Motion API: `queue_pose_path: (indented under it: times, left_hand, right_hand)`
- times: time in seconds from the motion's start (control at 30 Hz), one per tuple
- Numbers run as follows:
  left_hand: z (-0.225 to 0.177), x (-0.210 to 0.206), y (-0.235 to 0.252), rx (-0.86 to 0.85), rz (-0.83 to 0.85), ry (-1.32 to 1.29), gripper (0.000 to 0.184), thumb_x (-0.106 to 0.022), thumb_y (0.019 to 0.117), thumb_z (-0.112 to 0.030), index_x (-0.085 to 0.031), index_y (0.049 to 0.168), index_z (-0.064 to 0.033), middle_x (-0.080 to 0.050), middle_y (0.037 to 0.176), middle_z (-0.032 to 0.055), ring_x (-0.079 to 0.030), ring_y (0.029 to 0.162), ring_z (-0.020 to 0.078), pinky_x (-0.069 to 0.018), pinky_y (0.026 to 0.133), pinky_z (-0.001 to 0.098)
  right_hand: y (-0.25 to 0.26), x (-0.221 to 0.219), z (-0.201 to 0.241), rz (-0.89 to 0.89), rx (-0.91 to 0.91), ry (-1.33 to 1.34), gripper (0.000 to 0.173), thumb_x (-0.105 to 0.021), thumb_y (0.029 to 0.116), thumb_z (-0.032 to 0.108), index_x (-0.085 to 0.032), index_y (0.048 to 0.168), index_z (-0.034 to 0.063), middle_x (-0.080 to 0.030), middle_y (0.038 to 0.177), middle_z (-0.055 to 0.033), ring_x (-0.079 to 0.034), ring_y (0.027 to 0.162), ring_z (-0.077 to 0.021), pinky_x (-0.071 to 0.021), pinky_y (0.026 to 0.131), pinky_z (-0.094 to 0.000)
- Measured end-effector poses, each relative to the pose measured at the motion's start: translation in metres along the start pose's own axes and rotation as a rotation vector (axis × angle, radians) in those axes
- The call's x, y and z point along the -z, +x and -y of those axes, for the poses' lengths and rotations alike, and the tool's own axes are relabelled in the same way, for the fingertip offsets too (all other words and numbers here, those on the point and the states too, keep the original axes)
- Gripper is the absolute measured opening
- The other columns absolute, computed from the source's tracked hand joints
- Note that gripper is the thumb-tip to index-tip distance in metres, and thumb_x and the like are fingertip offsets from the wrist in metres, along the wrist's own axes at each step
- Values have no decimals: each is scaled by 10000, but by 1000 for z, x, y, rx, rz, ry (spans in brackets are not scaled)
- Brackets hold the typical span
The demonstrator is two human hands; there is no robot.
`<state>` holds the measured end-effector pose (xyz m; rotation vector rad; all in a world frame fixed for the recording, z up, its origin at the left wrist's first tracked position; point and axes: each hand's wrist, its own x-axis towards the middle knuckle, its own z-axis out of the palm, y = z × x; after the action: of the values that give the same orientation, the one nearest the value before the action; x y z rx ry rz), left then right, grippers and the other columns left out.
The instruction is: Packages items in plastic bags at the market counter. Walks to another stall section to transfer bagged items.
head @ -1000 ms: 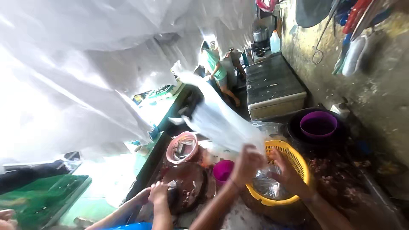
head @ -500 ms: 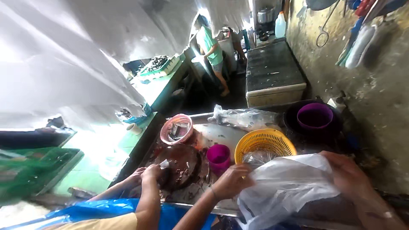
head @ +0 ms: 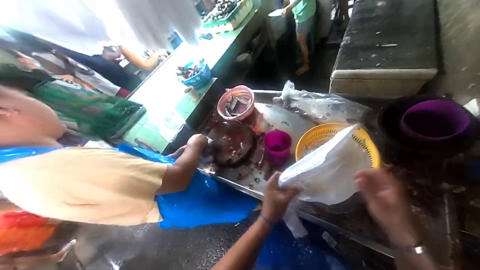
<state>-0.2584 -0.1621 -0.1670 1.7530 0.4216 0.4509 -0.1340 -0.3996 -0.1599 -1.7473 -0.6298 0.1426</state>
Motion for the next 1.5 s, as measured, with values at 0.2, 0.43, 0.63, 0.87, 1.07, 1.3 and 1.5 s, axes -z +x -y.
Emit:
queue_pose_path:
  times: [0.2, 0.43, 0.63, 0.87, 1.07, 1.3, 1.5]
  left_hand:
    - [31, 12, -37, 284, 403, -751, 1014, -607, 800, -822, -510, 1461, -59, -721, 1234, 77, -700, 1112, 176, -593, 944, 382]
    - [48, 79, -18, 169, 292, -998, 331, -563, 967, -73, -544, 1251, -243, -647, 815, -44, -602, 619, 57, -507, 525, 197]
    - [30, 32, -36, -458, 501, 45, 665, -801, 875, -416, -528, 1338, -24, -609, 1242, 116, -612, 1070, 164, -548, 895, 357]
    - [66, -48, -56, -359, 842, 304, 427, -630, 996, -151, -527, 1389, -20, -689, 1172, 153, -709, 1006, 216, -617, 850, 416]
    - [62, -38, -81, 725, 976, -612, 516, -242, 1077, -478, -653, 1204, -193, -737, 1038, 32, -718, 915, 171, -623, 758, 398]
    - [97, 0, -120, -508, 679, 339, 718, -718, 777, -123, -386, 1351, 151, -570, 1277, 287, -592, 1180, 264, -507, 1008, 385]
    - [268, 32, -186, 39, 593, 872, 422, -462, 1048, -111, -501, 1435, 53, -545, 1429, 275, -529, 1346, 359, -424, 1130, 499]
  right_hand:
    - [-51, -67, -13, -37, -28, 20, 204, -739, 908, 236, -741, 940, 35, -725, 811, 11, -674, 714, -28, -603, 682, -246]
    - [-115, 17, -39, -210, -511, -312, 344, -718, 956, 131, -639, 1233, -58, -703, 1074, -215, -706, 925, -277, -596, 864, -478]
    - [-123, -55, 49, -311, -200, -423, 152, -593, 1013, 62, -652, 1132, -11, -706, 991, -111, -702, 887, -156, -613, 829, -382]
    - [-177, -76, 66, -436, -194, -122, 274, -647, 945, 61, -656, 1219, 69, -660, 1061, -61, -648, 898, -126, -588, 774, -300]
    - [-252, -63, 8, -185, -689, -789, 524, -671, 856, -28, -743, 1238, 323, -565, 1331, -200, -563, 1157, -450, -491, 858, -659]
    - [-251, -122, 29, -682, -275, -566, 332, -769, 897, 135, -687, 1198, 22, -656, 1046, -159, -683, 860, -237, -617, 725, -383]
    - [-377, -198, -182, 28, -825, -419, 532, -654, 964, 80, -606, 1424, 343, -373, 1589, -258, -564, 1219, -526, -501, 881, -724]
